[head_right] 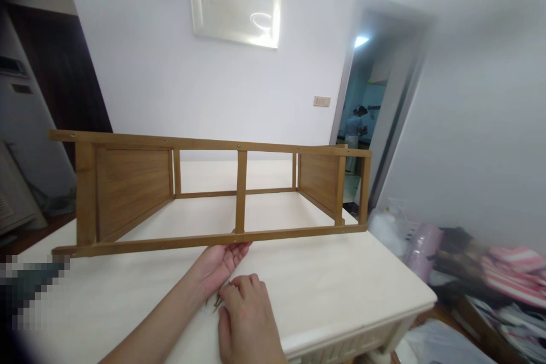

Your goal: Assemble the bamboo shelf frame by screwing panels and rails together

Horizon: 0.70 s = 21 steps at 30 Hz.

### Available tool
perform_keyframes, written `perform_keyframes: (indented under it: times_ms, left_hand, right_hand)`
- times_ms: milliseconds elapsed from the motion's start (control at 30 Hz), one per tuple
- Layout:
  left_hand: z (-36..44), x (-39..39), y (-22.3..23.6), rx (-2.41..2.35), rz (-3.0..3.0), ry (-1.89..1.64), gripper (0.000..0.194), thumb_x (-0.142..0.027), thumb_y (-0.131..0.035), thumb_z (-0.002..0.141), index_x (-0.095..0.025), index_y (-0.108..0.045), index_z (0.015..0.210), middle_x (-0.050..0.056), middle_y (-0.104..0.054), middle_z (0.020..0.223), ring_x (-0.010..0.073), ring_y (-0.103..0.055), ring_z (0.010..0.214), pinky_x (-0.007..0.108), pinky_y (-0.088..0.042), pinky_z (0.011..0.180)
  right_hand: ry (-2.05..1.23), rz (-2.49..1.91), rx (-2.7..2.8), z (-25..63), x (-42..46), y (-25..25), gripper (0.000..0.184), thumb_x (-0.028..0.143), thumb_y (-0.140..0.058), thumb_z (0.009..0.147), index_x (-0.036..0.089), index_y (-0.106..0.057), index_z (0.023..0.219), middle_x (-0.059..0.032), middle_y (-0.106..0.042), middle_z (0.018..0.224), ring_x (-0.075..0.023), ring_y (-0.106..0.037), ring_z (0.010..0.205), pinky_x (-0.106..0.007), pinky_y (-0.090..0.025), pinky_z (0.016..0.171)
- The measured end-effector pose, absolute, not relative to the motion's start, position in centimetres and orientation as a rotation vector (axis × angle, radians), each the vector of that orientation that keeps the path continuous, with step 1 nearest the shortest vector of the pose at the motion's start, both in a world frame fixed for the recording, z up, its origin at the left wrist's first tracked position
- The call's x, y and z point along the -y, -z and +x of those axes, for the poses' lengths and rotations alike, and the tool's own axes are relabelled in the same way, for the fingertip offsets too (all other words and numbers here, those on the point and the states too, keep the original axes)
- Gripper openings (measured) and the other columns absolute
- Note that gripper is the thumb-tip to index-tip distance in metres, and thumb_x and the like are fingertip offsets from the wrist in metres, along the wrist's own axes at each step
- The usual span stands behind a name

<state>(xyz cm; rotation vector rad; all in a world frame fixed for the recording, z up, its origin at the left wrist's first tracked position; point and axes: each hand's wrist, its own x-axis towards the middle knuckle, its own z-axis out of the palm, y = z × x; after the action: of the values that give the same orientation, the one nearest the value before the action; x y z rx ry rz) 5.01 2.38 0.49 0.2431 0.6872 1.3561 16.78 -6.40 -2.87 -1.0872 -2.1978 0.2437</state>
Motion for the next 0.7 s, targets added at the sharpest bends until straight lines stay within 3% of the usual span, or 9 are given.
perform_keyframes:
  times_ms: [100,400,700]
  left_hand:
    - [4.9,-2.3,-0.5,-0.692,0.268,-1.332,0.009,-0.011,-0.06,0.088,-0.011,-0.065,0.095,0.01,-0.072,0.075,0.0181,-0.072,0.067,0.026,-0.06,0.059]
    - [4.8,-2.1,-0.8,-0.7,0.297,-1.332,0.008,-0.009,-0.06,0.087,-0.012,-0.064,0.093,0.006,-0.069,0.068,0.015,-0.069,0.059,0.022,-0.056,0.052]
    - [4.9,-1.9,-1.0,-0.697,0.28,-1.357,0.003,-0.011,-0.063,0.086,-0.013,-0.064,0.087,0.003,-0.065,0.062,0.0114,-0.064,0.051,0.018,-0.053,0.045]
  right_hand:
    - [-0.29,-1.118,2.201,16.8,6.4,2.6,0.033,0.005,-0.052,0.081,0.025,-0.06,0.107,-0.0061,-0.061,0.102,-0.0248,-0.053,0.097,-0.041,-0.046,0.081]
    - [-0.332,-1.112,2.217,17.1,5.8,3.1,0.025,0.004,-0.053,0.083,0.024,-0.059,0.096,-0.0051,-0.061,0.102,-0.0235,-0.053,0.099,-0.039,-0.045,0.083]
    - [-0.234,-1.04,2.147,17.0,5.6,3.8,0.024,-0.001,-0.047,0.081,0.022,-0.05,0.087,-0.0042,-0.061,0.093,-0.0208,-0.054,0.087,-0.034,-0.046,0.074]
